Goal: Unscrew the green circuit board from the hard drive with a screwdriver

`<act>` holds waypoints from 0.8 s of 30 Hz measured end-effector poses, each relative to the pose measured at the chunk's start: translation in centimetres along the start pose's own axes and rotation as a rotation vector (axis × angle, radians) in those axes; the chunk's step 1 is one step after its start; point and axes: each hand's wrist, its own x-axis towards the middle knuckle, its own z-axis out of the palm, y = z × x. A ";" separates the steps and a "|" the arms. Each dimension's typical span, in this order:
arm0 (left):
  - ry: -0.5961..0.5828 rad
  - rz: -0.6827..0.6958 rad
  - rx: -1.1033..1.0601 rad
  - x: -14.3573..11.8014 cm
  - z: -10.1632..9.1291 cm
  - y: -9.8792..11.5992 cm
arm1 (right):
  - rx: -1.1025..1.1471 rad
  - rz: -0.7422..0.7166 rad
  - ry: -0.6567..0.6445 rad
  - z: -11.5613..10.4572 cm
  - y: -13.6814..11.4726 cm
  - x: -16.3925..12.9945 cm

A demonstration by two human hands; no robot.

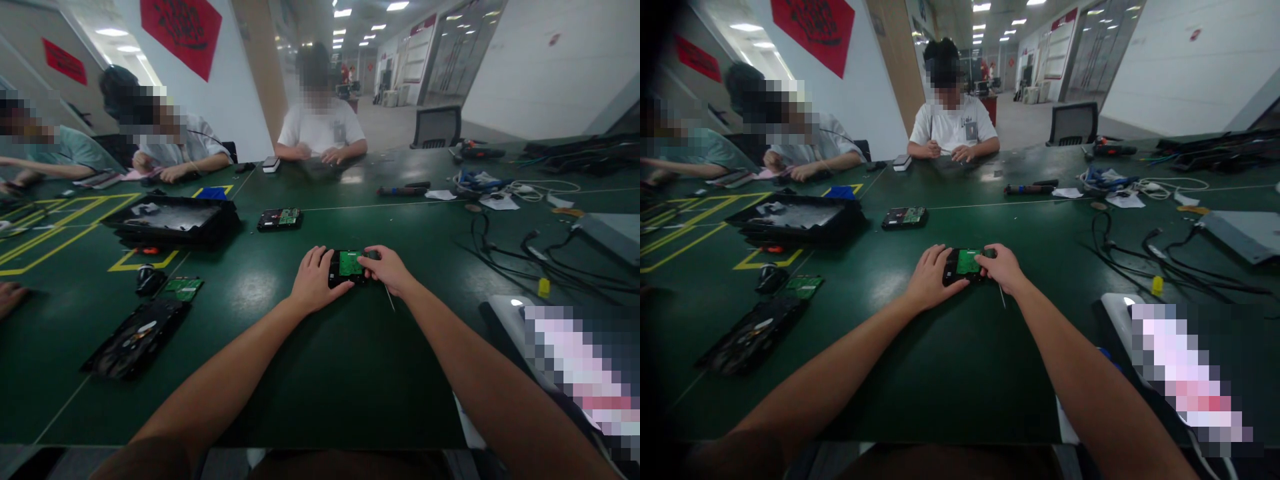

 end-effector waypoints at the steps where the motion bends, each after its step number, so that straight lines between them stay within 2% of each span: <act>1: 0.000 0.027 0.001 0.0 0.0 0.1 | -0.008 -0.013 0.020 -0.1 0.0 0.0; 5: -0.019 0.149 0.009 -0.2 -0.3 1.2 | -0.174 -0.134 0.178 -1.4 -0.4 0.1; 9: -0.056 0.227 0.010 -0.1 -0.3 2.6 | -0.646 -0.429 0.426 -3.5 -1.0 0.3; 11: -0.080 0.232 0.016 0.0 -0.3 3.1 | -0.847 -0.454 0.479 -4.4 -1.2 0.3; 15: -0.110 0.205 0.072 0.4 -0.4 3.8 | -1.046 -0.276 0.427 -5.2 -0.7 0.4; 18: -0.112 0.169 0.128 1.1 -0.3 4.8 | -1.121 -0.211 0.348 -5.2 0.1 0.8; 20: -0.097 0.110 0.172 1.8 0.1 5.7 | -1.141 -0.215 0.308 -5.1 0.7 1.0; 24: -0.047 0.020 0.226 2.6 1.0 7.1 | -1.211 -0.319 0.194 -4.8 1.1 1.2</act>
